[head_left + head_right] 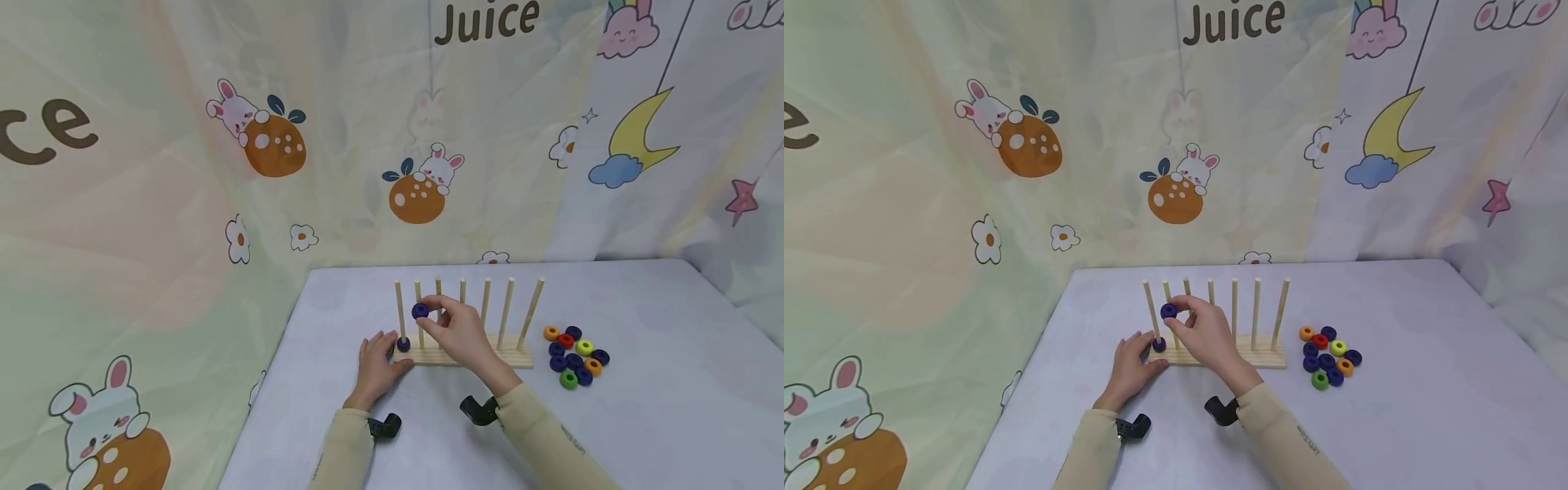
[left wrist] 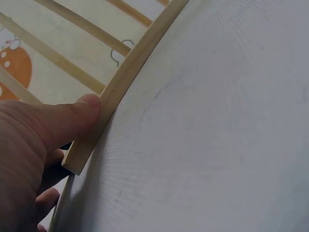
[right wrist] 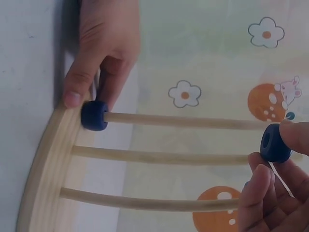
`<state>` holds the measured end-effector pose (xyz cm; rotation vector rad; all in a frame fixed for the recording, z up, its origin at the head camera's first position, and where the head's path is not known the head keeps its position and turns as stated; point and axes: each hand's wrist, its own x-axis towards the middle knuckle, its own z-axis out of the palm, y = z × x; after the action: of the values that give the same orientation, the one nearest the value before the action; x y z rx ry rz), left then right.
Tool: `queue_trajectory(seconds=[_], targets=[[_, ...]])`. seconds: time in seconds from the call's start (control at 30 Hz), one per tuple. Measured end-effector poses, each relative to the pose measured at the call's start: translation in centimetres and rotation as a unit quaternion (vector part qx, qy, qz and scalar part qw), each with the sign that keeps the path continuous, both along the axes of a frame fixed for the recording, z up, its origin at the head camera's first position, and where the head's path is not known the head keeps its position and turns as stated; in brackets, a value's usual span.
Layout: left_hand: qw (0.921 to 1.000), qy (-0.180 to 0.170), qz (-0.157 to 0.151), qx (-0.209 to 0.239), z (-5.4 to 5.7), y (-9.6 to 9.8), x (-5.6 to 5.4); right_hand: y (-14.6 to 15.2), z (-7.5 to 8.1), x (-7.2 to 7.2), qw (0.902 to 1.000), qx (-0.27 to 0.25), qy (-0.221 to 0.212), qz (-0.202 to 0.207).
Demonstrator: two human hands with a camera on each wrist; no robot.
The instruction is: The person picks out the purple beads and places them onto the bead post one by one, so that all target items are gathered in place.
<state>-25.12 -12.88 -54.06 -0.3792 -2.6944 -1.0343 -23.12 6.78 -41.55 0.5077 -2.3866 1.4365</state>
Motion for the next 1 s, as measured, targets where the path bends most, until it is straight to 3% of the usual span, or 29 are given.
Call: queue_trajectory(seconds=[1.0], targets=[[1.0, 0.0, 0.002, -0.007, -0.3, 0.0, -0.2, -1.0, 3.2, -0.4, 0.9972, 0.0, 0.072, 0.02]])
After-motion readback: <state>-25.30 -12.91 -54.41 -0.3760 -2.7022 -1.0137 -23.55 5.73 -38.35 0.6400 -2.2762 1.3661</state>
